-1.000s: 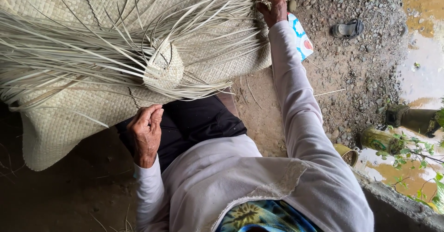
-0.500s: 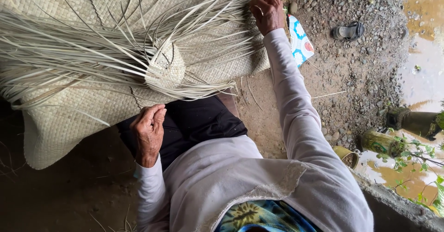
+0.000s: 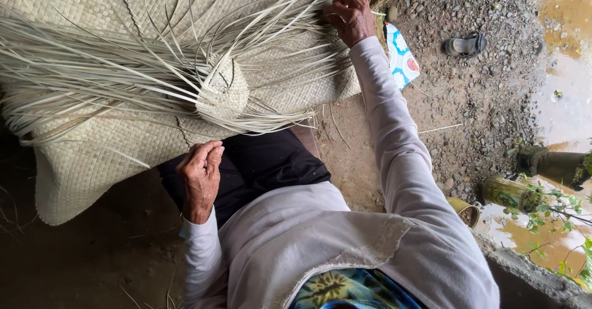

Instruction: The person is weaving thin natural fiber strips into a large mat, using their hands to interlace the material.

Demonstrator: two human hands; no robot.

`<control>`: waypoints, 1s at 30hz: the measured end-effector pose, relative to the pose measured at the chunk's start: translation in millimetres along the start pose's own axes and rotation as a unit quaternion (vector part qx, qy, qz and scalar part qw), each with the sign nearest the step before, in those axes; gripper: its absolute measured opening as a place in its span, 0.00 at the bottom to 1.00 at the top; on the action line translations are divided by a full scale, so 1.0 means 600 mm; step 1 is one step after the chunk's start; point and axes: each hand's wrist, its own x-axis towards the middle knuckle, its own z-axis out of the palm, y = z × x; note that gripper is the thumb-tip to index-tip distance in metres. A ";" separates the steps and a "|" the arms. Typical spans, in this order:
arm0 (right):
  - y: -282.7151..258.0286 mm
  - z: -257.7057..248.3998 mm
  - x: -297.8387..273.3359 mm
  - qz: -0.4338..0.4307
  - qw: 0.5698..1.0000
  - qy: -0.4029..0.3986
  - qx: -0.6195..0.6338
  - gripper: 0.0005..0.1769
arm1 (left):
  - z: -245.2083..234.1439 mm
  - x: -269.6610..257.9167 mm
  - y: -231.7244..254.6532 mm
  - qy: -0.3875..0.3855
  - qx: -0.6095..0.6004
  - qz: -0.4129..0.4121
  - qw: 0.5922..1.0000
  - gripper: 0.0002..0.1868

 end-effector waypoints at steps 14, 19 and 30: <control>0.075 0.023 -0.062 0.276 0.956 -0.073 -0.067 0.22 | -0.003 -0.008 -0.008 -0.003 0.018 -0.015 1.000 0.05; 0.081 0.019 -0.059 0.325 0.945 -0.024 -0.030 0.22 | -0.004 -0.006 -0.003 0.001 0.011 -0.004 1.000 0.05; 0.055 0.010 -0.028 0.170 0.986 0.004 -0.001 0.05 | 0.002 -0.006 -0.003 0.001 0.006 -0.001 1.000 0.05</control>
